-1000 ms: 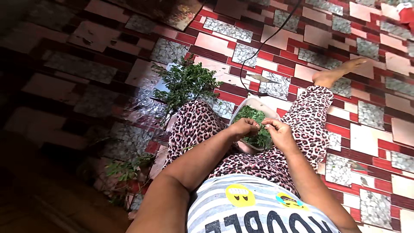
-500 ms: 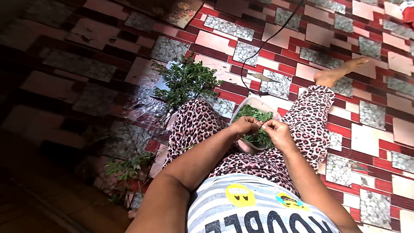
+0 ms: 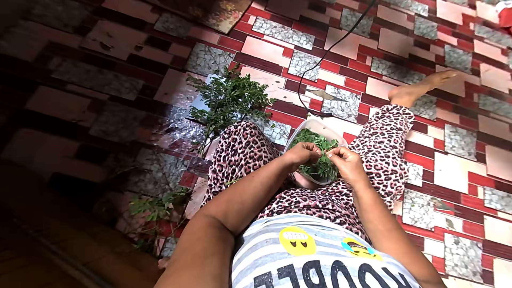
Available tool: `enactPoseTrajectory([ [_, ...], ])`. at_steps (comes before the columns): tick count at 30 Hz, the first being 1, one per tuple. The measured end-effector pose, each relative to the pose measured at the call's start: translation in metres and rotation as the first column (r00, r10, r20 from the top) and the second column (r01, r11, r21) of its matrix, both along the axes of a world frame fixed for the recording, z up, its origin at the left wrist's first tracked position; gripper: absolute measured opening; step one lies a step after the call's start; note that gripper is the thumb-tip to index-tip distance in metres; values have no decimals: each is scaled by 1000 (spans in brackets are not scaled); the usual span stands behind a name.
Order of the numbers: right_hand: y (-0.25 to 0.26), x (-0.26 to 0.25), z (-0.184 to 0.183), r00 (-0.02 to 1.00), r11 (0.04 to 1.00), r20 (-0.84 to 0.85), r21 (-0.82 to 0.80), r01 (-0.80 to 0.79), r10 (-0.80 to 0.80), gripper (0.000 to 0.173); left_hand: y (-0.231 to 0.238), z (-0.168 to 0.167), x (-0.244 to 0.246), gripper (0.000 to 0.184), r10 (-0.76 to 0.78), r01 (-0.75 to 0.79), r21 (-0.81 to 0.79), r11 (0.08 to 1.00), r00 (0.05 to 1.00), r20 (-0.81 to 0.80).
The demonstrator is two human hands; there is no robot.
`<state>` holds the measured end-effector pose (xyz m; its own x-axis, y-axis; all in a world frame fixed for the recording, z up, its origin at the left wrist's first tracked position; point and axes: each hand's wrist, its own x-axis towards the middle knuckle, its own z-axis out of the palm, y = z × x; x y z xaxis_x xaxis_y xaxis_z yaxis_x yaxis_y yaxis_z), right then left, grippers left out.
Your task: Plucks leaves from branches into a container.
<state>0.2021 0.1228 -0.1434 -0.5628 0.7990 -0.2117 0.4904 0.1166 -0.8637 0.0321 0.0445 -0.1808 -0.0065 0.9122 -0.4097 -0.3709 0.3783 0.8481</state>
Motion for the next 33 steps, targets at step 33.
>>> enactPoseTrajectory([
  [33, -12, -11, -15, 983, 967, -120, -229, 111, -142, 9, 1, 0, 2, 7, 41, -41, 10, 999, 999, 30],
])
